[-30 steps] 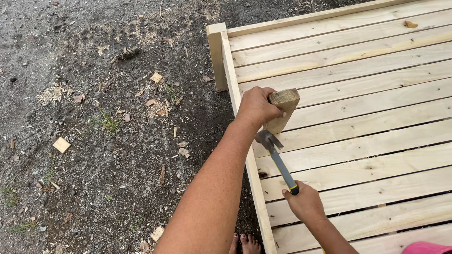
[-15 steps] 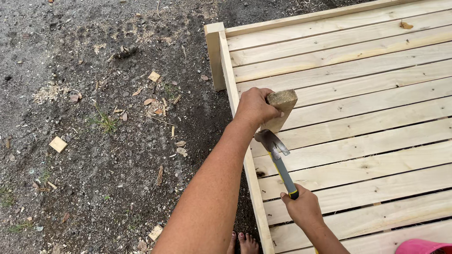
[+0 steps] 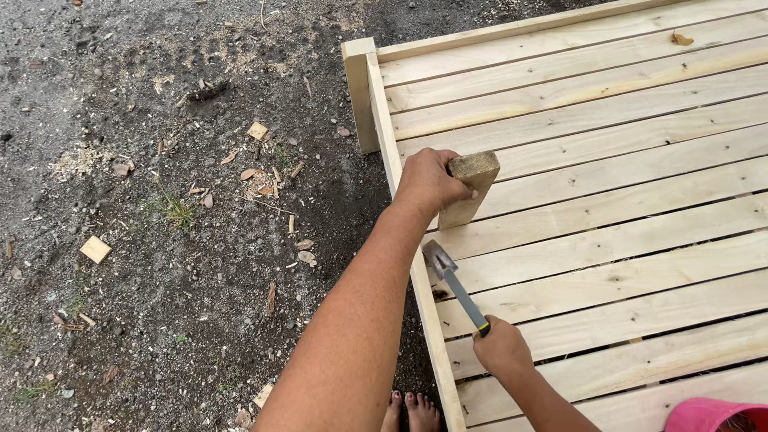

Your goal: The person uses a hammer to drive nails into a wooden plank on a slatted wooden surface. They repeatedly pick up nails from a pink container and hammer them into the wood, occasionally repositioning the plank.

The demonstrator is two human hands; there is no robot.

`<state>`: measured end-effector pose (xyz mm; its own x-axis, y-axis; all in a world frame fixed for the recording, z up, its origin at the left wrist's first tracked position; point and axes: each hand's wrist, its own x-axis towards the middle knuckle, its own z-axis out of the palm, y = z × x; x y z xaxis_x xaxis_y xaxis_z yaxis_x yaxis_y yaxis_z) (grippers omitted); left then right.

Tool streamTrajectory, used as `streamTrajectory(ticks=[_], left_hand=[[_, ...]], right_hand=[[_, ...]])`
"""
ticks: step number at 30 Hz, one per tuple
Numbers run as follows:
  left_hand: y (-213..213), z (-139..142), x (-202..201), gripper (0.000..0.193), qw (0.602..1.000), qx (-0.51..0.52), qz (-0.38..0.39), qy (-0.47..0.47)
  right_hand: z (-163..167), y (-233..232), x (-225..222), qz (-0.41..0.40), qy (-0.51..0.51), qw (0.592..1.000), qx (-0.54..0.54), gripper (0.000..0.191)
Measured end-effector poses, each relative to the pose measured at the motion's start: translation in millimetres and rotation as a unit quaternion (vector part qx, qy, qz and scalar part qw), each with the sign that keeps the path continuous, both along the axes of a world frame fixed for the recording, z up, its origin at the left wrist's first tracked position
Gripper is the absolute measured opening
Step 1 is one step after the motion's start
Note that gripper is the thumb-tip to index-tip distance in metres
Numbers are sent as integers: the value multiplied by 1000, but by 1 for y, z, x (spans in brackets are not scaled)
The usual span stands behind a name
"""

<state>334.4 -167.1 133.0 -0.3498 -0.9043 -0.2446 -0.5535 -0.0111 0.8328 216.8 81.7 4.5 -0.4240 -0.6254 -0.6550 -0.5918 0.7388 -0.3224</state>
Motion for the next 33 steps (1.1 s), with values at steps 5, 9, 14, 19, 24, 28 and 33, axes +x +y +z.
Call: streamTrajectory(ticks=[5, 9, 14, 19, 24, 28, 33], left_hand=[[-4, -1, -2, 53, 1000, -10, -2, -13], [-6, -2, 1, 52, 1000, -17, 0, 4], [-6, -3, -1, 53, 1000, -6, -7, 2], [-7, -3, -5, 55, 1000, 7, 7, 3], [-4, -1, -2, 53, 1000, 10, 5, 18], [-3, 3, -4, 54, 1000, 9, 11, 13], [0, 6, -1, 60, 999, 12, 28, -19]], right_hand=[[9, -5, -26, 10, 2, 1000, 23, 33], [3, 5, -12, -55, -44, 997, -33, 33], [-11, 1, -18, 8, -16, 999, 35, 30], [-13, 6, -23, -58, -58, 995, -56, 33], [-11, -16, -11, 27, -4, 1000, 7, 34], [-1, -17, -20, 39, 1, 999, 36, 38], [-6, -8, -4, -5, -15, 1000, -17, 44]])
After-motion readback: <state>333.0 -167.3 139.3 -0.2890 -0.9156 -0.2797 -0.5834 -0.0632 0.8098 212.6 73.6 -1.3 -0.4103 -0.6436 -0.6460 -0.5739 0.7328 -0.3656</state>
